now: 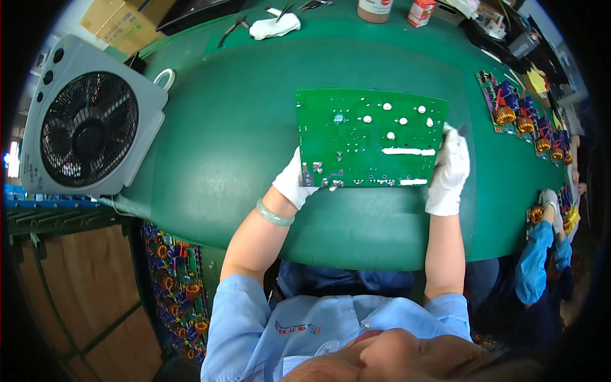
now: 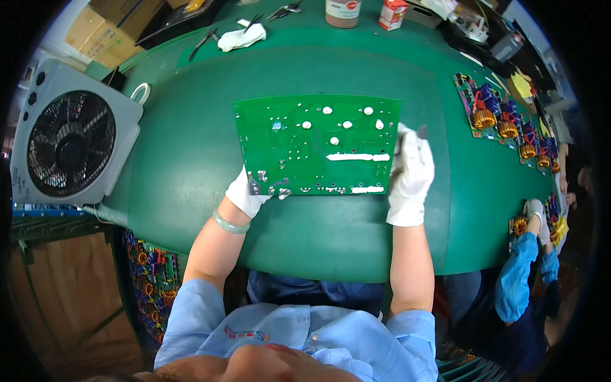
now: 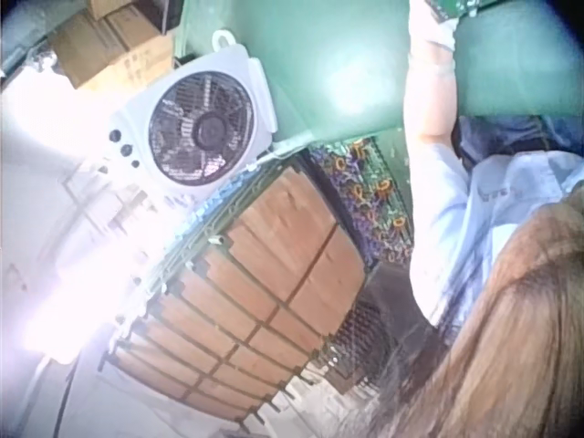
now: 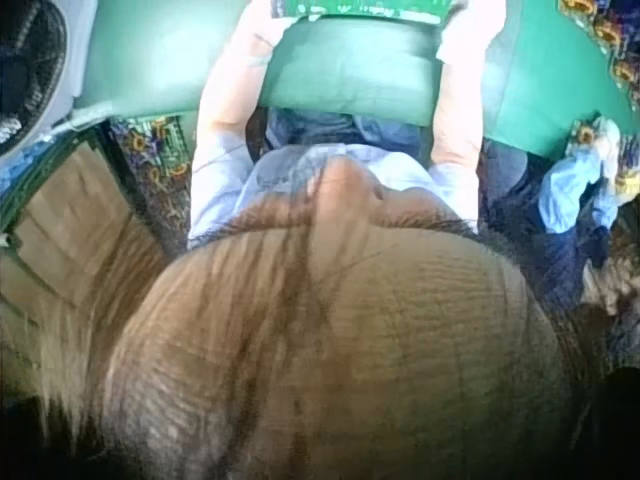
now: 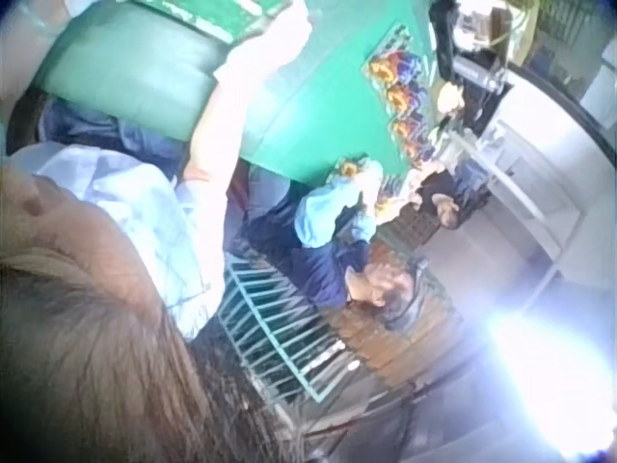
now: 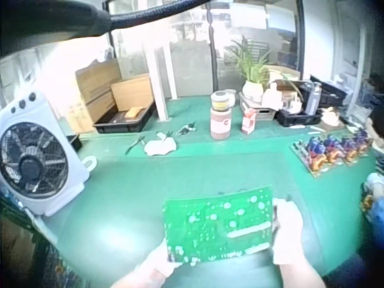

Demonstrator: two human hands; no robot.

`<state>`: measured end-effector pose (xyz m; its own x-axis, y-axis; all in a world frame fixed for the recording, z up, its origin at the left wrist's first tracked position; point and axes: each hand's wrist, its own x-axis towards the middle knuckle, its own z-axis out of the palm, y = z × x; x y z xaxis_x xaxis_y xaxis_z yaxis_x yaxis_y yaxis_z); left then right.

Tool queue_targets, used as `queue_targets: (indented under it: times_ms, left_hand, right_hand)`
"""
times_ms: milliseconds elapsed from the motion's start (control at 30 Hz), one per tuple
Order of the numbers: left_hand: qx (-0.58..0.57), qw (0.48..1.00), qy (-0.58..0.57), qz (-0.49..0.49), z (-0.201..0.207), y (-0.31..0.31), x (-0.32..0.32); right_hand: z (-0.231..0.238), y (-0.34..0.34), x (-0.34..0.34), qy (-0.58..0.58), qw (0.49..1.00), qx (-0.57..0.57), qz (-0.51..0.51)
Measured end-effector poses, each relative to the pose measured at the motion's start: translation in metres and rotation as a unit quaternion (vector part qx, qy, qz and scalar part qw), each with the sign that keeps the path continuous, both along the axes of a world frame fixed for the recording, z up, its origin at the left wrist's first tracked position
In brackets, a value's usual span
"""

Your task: The person handles a green circuit board with large capacitors and a copper coil, repeatedly turning it over to inspect both sides. They use a small metal tool to scrape or clean the solder points on the back of the board. The person wears white gloves and a light blue shirt while working at a green table.

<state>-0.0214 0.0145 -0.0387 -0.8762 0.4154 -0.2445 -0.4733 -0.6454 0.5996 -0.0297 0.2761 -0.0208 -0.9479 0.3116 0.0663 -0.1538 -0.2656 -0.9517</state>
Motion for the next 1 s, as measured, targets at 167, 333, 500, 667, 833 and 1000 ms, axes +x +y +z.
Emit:
queue_targets:
  times_ms: [167, 333, 500, 667, 833, 1000]
  left_hand:
    - [0.053, 0.998, -0.019, -0.010, 0.006, 0.010, 0.000]
    - [0.026, 0.999, -0.025, -0.004, 0.005, 0.006, -0.002]
    - [-0.041, 0.997, -0.045, 0.036, 0.002, 0.001, -0.001]
    - [-0.092, 0.990, -0.062, 0.084, -0.001, -0.007, -0.002]
    - [-0.118, 0.985, -0.066, 0.110, -0.003, -0.015, -0.001]
    - [-0.138, 0.982, -0.060, 0.113, -0.002, -0.018, -0.004]
  right_hand:
    - [-0.004, 0.003, 0.006, 0.023, 0.995, -0.057, 0.079]
    - [-0.007, 0.004, 0.006, 0.011, 0.995, -0.055, 0.080]
    - [-0.005, 0.003, 0.007, -0.003, 0.995, -0.060, 0.081]
    - [-0.012, 0.004, 0.003, -0.007, 0.995, -0.059, 0.081]
    - [-0.003, 0.011, -0.010, -0.107, 0.973, 0.174, 0.111]
    - [0.003, 0.016, -0.023, -0.057, 0.991, 0.110, 0.055]
